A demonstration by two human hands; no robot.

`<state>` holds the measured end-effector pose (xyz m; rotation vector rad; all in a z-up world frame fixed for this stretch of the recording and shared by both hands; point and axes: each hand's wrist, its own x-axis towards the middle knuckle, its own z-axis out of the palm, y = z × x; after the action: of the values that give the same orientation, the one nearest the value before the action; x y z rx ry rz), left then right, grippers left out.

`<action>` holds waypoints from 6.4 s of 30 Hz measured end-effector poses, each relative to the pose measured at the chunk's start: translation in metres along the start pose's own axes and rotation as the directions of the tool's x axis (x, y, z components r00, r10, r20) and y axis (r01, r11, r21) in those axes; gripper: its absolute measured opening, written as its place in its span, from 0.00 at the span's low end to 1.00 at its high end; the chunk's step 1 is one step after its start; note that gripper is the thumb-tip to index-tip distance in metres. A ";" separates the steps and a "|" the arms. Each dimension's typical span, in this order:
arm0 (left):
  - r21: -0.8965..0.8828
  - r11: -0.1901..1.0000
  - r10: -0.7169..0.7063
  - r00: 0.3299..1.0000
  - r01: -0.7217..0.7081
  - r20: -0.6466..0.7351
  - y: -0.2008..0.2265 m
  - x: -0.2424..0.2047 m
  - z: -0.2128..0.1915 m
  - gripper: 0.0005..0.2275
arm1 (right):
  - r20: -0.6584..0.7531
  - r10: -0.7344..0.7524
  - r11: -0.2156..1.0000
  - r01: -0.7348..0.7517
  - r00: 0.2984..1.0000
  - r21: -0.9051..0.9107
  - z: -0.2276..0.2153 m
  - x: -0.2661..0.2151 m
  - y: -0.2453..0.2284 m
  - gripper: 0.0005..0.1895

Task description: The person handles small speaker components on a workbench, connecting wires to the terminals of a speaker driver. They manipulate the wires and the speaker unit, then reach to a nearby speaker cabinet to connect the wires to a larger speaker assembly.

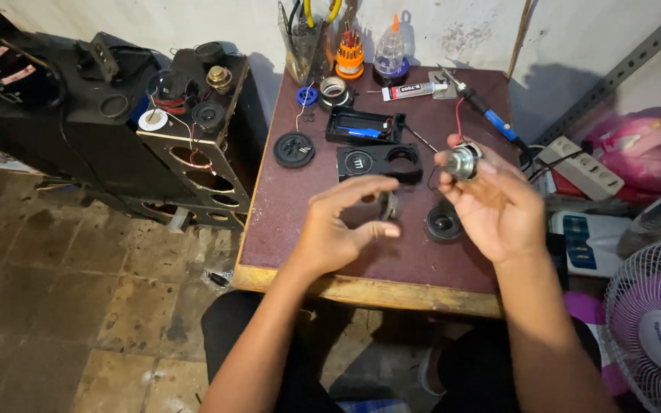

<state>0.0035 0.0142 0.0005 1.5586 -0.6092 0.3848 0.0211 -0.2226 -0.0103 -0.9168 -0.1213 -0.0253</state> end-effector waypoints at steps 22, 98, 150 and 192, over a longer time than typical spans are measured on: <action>0.592 0.806 -0.225 0.905 -0.035 0.360 0.001 0.000 -0.003 0.22 | 0.106 0.171 0.923 -0.197 0.980 0.331 0.011 -0.006 -0.001 0.36; 0.205 0.973 0.196 0.862 -0.110 -0.467 -0.005 0.003 -0.036 0.09 | -0.015 -0.331 -0.071 -0.041 0.943 -0.997 -0.004 -0.041 0.032 0.32; 0.519 0.828 -0.431 0.835 0.214 0.343 0.033 -0.021 -0.005 0.08 | 0.421 -0.071 0.185 0.427 0.904 -0.885 0.000 -0.051 -0.008 0.32; 0.493 0.865 -0.266 0.919 0.095 0.291 0.035 -0.030 0.005 0.06 | 0.625 -0.006 -0.054 0.624 0.781 -0.780 0.013 -0.048 0.014 0.06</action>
<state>-0.0416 0.0139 0.0103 2.1679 -0.6621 0.1050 -0.0263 -0.2050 -0.0193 -2.4023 -0.9164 -0.4468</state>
